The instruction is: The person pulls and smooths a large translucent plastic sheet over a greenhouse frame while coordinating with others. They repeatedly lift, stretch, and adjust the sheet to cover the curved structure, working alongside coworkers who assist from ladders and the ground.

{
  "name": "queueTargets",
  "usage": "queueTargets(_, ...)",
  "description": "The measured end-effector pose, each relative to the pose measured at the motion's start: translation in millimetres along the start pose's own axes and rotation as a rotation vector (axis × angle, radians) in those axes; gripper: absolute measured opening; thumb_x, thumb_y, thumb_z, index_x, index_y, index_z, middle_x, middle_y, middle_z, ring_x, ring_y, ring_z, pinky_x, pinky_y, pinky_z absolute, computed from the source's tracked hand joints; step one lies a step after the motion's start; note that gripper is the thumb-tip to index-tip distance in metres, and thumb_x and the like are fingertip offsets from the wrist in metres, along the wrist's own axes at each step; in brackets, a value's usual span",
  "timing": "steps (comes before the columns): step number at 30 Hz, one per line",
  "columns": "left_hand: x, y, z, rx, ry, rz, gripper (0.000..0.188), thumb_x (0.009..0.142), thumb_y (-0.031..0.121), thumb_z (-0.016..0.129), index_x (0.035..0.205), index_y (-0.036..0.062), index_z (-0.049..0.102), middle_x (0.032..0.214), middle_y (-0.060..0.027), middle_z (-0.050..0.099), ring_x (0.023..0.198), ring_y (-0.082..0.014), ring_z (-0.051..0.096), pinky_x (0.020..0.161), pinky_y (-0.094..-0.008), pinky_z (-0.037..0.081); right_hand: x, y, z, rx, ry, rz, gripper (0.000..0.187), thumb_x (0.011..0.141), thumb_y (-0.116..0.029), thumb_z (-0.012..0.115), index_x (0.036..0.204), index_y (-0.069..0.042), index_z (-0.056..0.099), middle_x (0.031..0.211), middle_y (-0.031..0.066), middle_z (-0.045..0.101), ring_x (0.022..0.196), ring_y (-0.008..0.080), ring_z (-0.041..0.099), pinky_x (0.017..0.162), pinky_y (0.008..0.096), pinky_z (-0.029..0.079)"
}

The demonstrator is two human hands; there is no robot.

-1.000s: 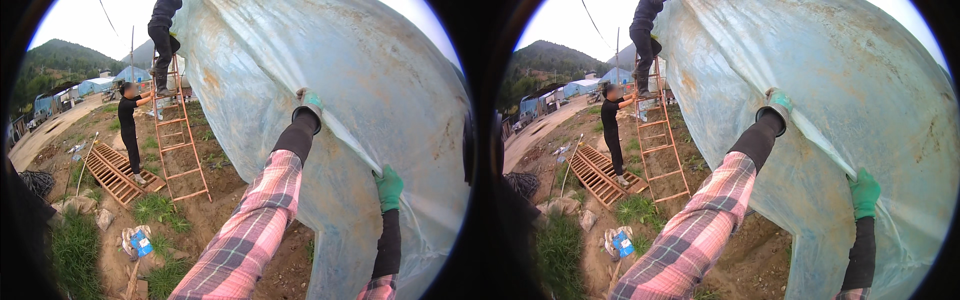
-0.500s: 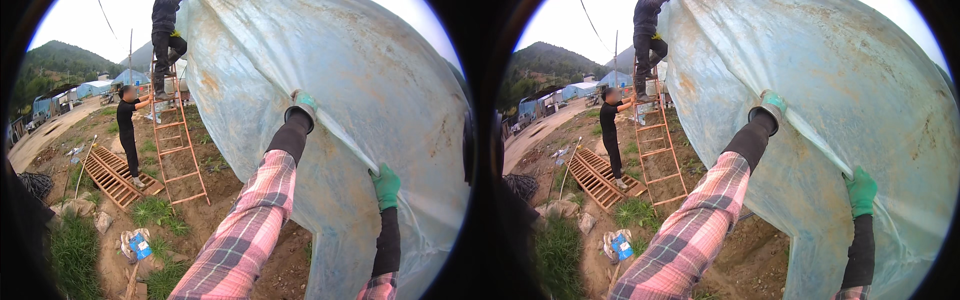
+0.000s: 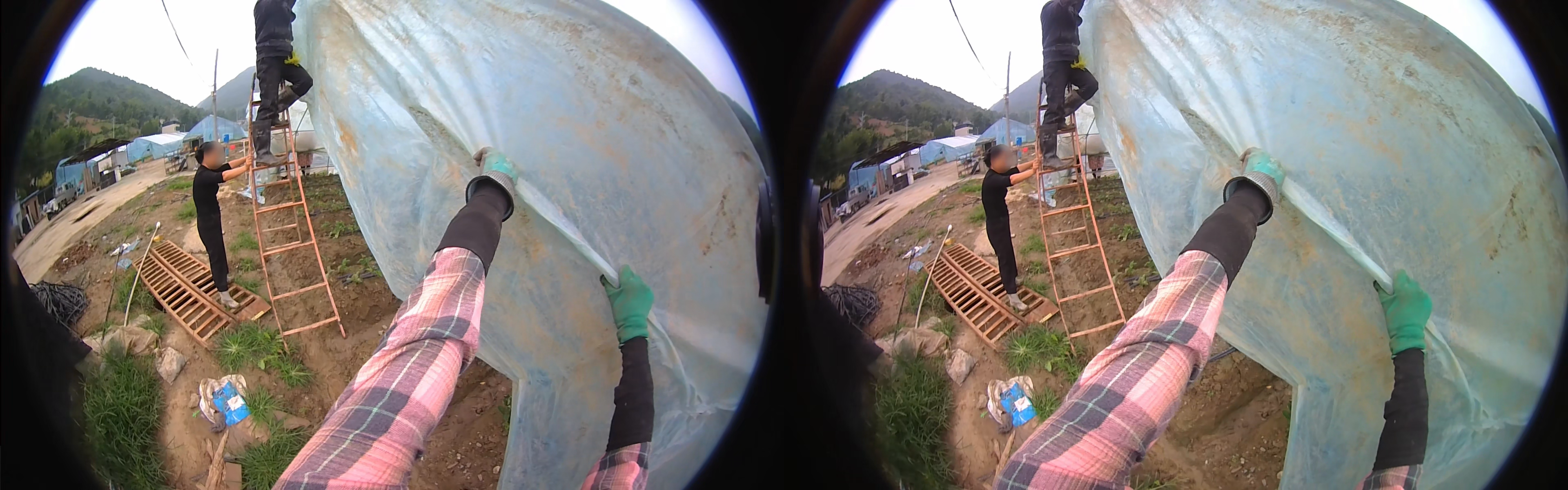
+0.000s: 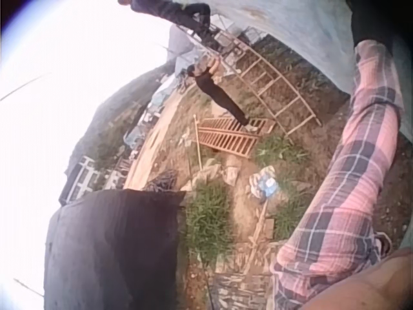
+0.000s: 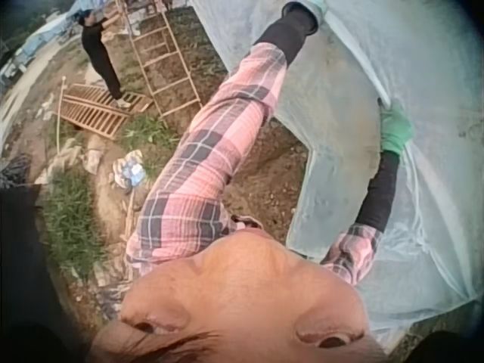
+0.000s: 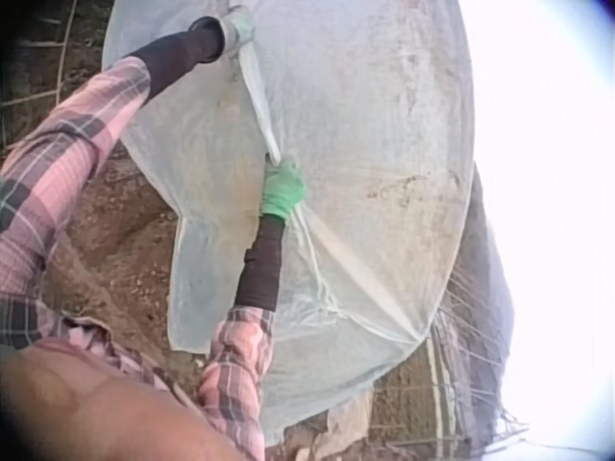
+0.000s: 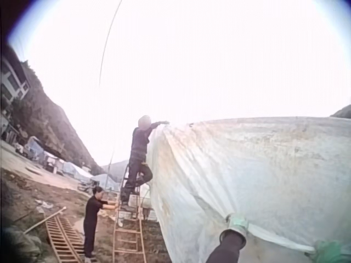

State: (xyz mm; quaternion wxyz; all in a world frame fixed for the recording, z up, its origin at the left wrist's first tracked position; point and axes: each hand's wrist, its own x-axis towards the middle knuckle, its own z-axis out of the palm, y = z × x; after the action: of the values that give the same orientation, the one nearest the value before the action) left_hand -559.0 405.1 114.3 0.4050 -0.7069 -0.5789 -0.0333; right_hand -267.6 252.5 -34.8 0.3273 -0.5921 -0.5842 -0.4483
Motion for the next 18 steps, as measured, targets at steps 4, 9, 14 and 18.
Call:
queueTargets(4, 3.4, -0.8, 5.0, 0.032, 0.004, 0.001, 0.033, 0.081, 0.033, 0.064, 0.108, 0.0139, 0.070, 0.099, -0.0051, 0.071, 0.088, -0.0256, 0.067, 0.074, -0.0520, 0.049, 0.1, -0.1, -0.8, 0.014, 0.021, -0.009, 0.036, 0.074, -0.041, 0.072, 0.082, -0.010, 0.056, 0.065, 0.0115, 0.059, 0.061, 0.0302, 0.060, 0.054, 0.0416, 0.047)
queueTargets(9, 10.5, 1.1, 11.5, 0.057, 0.001, -0.028, 0.034, 0.082, 0.032, 0.063, 0.110, 0.0138, 0.069, 0.103, -0.0060, 0.070, 0.091, -0.0255, 0.067, 0.074, -0.0527, 0.049, 1.3, -3.9, -2.8, 0.016, 0.017, -0.003, 0.035, 0.074, -0.040, 0.072, 0.081, -0.010, 0.055, 0.065, 0.0113, 0.059, 0.062, 0.0303, 0.060, 0.054, 0.0417, 0.047)
queueTargets(14, 6.9, -0.7, 7.2, 0.007, 0.002, 0.029, 0.027, 0.087, 0.018, 0.057, 0.108, 0.0084, 0.069, 0.100, -0.0125, 0.069, 0.087, -0.0311, 0.065, 0.071, -0.0516, 0.046, 0.3, -3.1, -3.9, 0.010, 0.017, -0.002, 0.035, 0.075, -0.040, 0.072, 0.081, -0.010, 0.055, 0.065, 0.0113, 0.059, 0.062, 0.0305, 0.061, 0.054, 0.0417, 0.047)
queueTargets(18, 7.5, -2.7, 9.3, 0.003, 0.011, 0.023, 0.027, 0.087, 0.019, 0.057, 0.109, 0.0088, 0.069, 0.101, -0.0107, 0.069, 0.088, -0.0309, 0.065, 0.071, -0.0520, 0.046, 1.3, -3.5, -2.3, 0.016, 0.007, 0.007, 0.034, 0.075, -0.040, 0.072, 0.080, -0.010, 0.055, 0.065, 0.0115, 0.059, 0.061, 0.0310, 0.061, 0.054, 0.0419, 0.047)
